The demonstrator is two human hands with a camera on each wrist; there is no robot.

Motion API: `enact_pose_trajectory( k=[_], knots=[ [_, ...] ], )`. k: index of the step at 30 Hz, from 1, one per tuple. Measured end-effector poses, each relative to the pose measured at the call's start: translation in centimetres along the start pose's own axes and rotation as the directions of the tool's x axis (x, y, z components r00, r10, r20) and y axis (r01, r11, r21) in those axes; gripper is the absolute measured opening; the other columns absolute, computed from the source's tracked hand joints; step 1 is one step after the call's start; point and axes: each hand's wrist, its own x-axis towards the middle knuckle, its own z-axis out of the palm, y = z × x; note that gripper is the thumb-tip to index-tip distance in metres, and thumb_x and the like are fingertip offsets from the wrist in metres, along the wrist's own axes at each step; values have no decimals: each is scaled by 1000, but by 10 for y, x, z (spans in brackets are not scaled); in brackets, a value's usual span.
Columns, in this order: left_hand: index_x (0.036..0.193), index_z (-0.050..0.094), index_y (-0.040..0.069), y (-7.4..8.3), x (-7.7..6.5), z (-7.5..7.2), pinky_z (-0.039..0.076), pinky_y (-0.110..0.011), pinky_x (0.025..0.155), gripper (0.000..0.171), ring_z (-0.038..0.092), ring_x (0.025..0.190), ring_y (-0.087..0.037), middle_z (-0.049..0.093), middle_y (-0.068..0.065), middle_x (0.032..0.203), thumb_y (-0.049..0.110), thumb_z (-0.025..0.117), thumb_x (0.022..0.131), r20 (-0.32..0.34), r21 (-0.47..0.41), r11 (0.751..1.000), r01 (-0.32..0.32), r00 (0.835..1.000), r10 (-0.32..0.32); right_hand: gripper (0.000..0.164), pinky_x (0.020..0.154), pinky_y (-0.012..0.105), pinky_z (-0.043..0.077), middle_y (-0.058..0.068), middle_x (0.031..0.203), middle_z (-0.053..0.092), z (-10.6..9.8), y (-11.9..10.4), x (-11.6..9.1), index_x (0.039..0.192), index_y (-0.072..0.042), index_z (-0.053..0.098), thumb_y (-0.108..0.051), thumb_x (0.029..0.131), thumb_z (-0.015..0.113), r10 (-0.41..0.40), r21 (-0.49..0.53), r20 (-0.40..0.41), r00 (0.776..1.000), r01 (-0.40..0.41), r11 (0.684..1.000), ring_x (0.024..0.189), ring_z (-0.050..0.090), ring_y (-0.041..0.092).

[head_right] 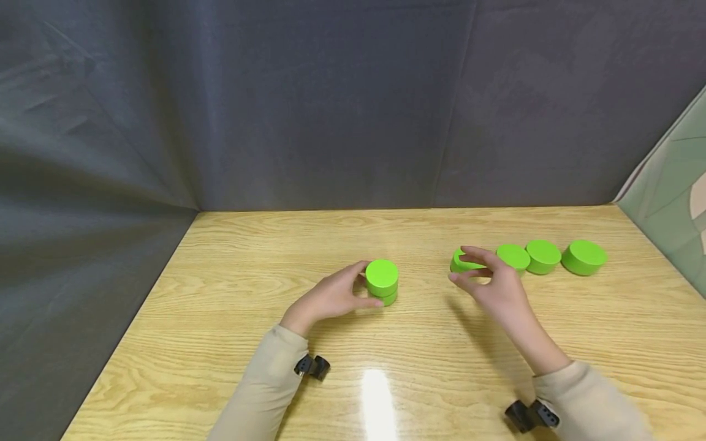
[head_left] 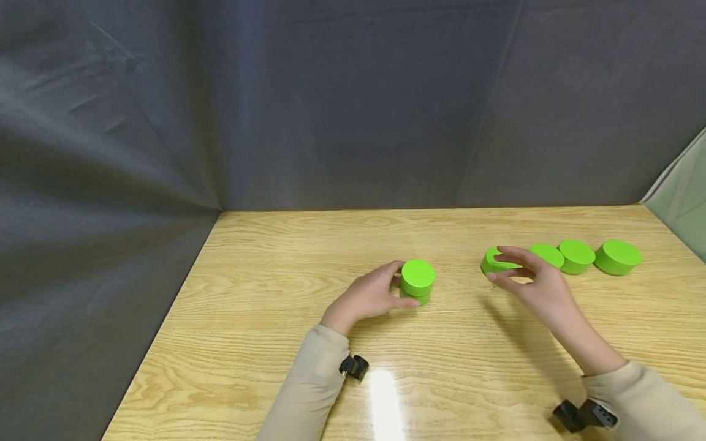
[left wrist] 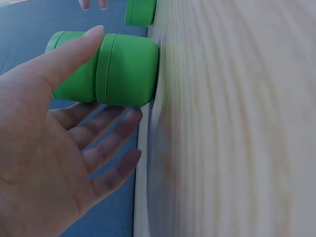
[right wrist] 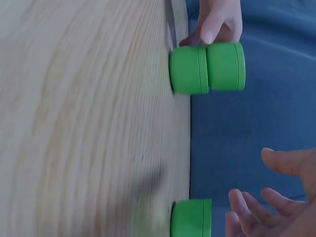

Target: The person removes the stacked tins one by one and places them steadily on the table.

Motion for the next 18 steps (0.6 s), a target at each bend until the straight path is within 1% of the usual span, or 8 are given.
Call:
enact_pose_trajectory(
  k=[4,7,15,18],
  knots=[
    [152,38,19,1,-1,0,43,-40,105,78,56,124,-14,52,1,143,40,77,87,17,-2,1000,9,1000,-9,57,70,11,48,26,129,59,5,-7,-2,141,3,49,-16,92,73,1,21,40,999,-2,1000,86,57,-12],
    [151,39,19,1,-1,1,44,-38,104,77,55,124,-16,52,1,143,41,76,87,17,16,1000,11,1000,-11,59,71,13,49,25,130,58,9,-9,-4,142,2,48,-17,93,73,11,42,75,997,-14,999,87,58,-10],
    [149,43,18,1,-1,2,47,-37,100,74,57,122,-18,55,0,140,43,76,87,-8,75,997,22,1000,-22,60,73,18,51,21,132,59,21,-22,-7,144,0,47,-19,93,72,15,84,143,990,-27,996,92,59,-6],
    [147,47,17,1,-1,1,48,-35,98,71,58,119,-18,58,-1,137,42,76,87,-25,97,995,20,1000,-17,59,73,22,53,22,132,58,28,-27,-8,143,1,47,-17,93,72,8,116,172,985,-28,993,94,61,-1]
  ],
)
